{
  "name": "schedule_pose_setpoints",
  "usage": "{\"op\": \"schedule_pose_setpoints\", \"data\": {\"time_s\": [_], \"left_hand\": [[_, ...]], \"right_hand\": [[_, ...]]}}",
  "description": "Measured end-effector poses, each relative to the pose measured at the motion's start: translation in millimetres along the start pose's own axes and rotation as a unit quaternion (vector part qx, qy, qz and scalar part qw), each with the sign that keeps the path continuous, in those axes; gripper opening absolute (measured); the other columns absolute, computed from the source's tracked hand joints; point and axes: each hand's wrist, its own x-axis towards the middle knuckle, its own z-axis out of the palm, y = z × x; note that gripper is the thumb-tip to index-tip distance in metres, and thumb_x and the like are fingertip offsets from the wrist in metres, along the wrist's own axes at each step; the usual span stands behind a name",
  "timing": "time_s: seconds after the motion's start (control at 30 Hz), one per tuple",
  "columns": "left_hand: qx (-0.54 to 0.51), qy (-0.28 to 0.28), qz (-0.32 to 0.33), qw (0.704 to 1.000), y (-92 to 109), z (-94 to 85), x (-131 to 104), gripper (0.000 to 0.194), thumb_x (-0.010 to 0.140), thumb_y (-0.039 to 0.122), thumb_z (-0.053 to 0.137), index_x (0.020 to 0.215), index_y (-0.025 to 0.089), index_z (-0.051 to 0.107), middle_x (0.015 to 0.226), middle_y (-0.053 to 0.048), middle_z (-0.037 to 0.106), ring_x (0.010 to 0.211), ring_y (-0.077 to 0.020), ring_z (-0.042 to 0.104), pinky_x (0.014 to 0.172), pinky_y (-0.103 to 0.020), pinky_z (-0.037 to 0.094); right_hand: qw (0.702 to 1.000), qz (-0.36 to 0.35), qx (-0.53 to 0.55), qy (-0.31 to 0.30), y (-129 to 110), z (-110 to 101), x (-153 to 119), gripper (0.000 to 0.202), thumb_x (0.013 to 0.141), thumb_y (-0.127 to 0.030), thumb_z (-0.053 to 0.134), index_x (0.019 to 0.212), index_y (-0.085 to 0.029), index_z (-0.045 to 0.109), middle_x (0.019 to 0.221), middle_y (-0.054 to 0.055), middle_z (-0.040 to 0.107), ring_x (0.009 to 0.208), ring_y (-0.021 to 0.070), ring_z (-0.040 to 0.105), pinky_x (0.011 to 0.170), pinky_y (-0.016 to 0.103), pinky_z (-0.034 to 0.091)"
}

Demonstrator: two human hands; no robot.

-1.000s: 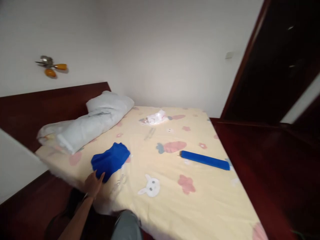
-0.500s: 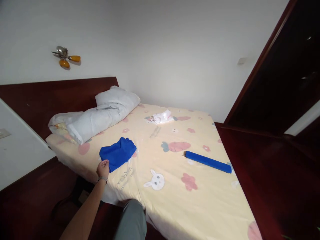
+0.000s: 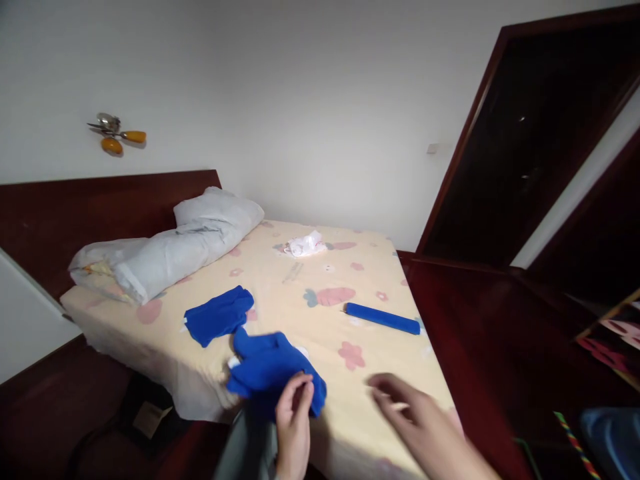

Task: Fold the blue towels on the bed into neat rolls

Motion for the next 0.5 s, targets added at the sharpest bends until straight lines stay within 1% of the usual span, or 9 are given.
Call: {"op": "schedule_pose_setpoints", "data": {"time_s": [0.07, 0.1, 0.13, 0.17, 0.2, 0.27, 0.37, 0.43, 0.5], "left_hand": [[-0.054, -0.031, -0.047, 0.997, -22.6, 9.3, -28.1, 0.042, 0.077, 0.05, 0.078, 0.104, 0.018, 0.074, 0.114, -0.014, 0.072, 0.11, -0.0295, 0.066, 0.094, -0.035, 0.053], [-0.084, -0.035, -0.07, 0.993, -30.4, 10.9, -36.5, 0.047, 0.074, 0.051, 0.081, 0.107, 0.018, 0.074, 0.114, -0.014, 0.072, 0.112, -0.0308, 0.065, 0.095, -0.036, 0.053], [-0.109, -0.032, -0.09, 0.989, -34.9, 11.3, -41.9, 0.052, 0.071, 0.051, 0.083, 0.111, 0.019, 0.072, 0.116, -0.015, 0.071, 0.114, -0.0316, 0.065, 0.095, -0.037, 0.053], [-0.125, -0.026, -0.103, 0.986, -35.4, 11.1, -45.1, 0.056, 0.069, 0.052, 0.084, 0.113, 0.02, 0.07, 0.117, -0.015, 0.071, 0.116, -0.032, 0.064, 0.096, -0.037, 0.053], [-0.131, -0.022, -0.108, 0.985, -32.1, 10.9, -46.8, 0.058, 0.068, 0.051, 0.085, 0.114, 0.021, 0.069, 0.118, -0.015, 0.07, 0.117, -0.032, 0.063, 0.097, -0.037, 0.052], [-0.119, -0.042, -0.101, 0.987, -16.0, 11.7, -48.1, 0.059, 0.068, 0.048, 0.085, 0.117, 0.022, 0.065, 0.118, -0.014, 0.07, 0.116, -0.0311, 0.064, 0.098, -0.038, 0.052], [-0.072, -0.128, -0.082, 0.986, 15.5, 16.4, -49.7, 0.056, 0.073, 0.043, 0.083, 0.12, 0.024, 0.06, 0.119, -0.014, 0.07, 0.116, -0.03, 0.064, 0.099, -0.038, 0.051], [-0.038, -0.17, -0.072, 0.982, 29.7, 20.2, -51.7, 0.054, 0.075, 0.044, 0.081, 0.12, 0.024, 0.058, 0.124, -0.015, 0.067, 0.119, -0.0297, 0.063, 0.101, -0.038, 0.05], [-0.002, -0.176, -0.059, 0.983, 34.6, 23.1, -54.2, 0.055, 0.078, 0.047, 0.078, 0.123, 0.025, 0.055, 0.128, -0.015, 0.065, 0.115, -0.0278, 0.065, 0.1, -0.036, 0.051]], "right_hand": [[0.988, 0.006, 0.042, -0.148, -8.2, 37.4, 21.5, 0.044, 0.091, -0.055, 0.054, 0.115, -0.022, 0.069, 0.111, 0.009, 0.072, 0.092, 0.0224, 0.068, 0.08, 0.029, 0.053], [0.981, 0.015, 0.051, -0.188, -9.7, 56.5, 29.9, 0.045, 0.091, -0.055, 0.053, 0.112, -0.019, 0.07, 0.107, 0.01, 0.073, 0.091, 0.0231, 0.068, 0.079, 0.03, 0.052], [0.974, 0.037, 0.06, -0.214, -9.4, 72.9, 36.0, 0.046, 0.092, -0.055, 0.05, 0.102, -0.016, 0.072, 0.098, 0.01, 0.073, 0.088, 0.0229, 0.068, 0.079, 0.031, 0.05], [0.968, 0.046, 0.085, -0.233, -7.7, 84.8, 39.7, 0.048, 0.092, -0.057, 0.05, 0.097, -0.015, 0.073, 0.093, 0.01, 0.073, 0.086, 0.0221, 0.067, 0.077, 0.03, 0.05], [0.96, 0.053, 0.115, -0.251, -5.2, 91.2, 41.2, 0.047, 0.089, -0.057, 0.053, 0.096, -0.014, 0.072, 0.09, 0.009, 0.072, 0.083, 0.0206, 0.066, 0.073, 0.029, 0.049], [0.938, 0.055, 0.181, -0.291, -0.3, 87.3, 39.5, 0.041, 0.083, -0.052, 0.062, 0.095, -0.014, 0.072, 0.083, 0.005, 0.07, 0.074, 0.0167, 0.062, 0.065, 0.026, 0.046], [0.902, 0.034, 0.266, -0.337, -0.2, 57.6, 33.3, 0.023, 0.073, -0.032, 0.066, 0.087, -0.015, 0.071, 0.074, 0.0, 0.067, 0.067, 0.013, 0.058, 0.062, 0.023, 0.043], [0.886, 0.021, 0.31, -0.345, -3.7, 39.2, 30.2, 0.018, 0.068, -0.022, 0.062, 0.082, -0.015, 0.071, 0.074, 0.0, 0.068, 0.069, 0.0131, 0.059, 0.067, 0.024, 0.044], [0.887, 0.027, 0.324, -0.327, -5.9, 29.8, 28.6, 0.022, 0.063, -0.017, 0.058, 0.081, -0.015, 0.071, 0.074, 0.0, 0.068, 0.068, 0.0126, 0.059, 0.067, 0.024, 0.043]]}}
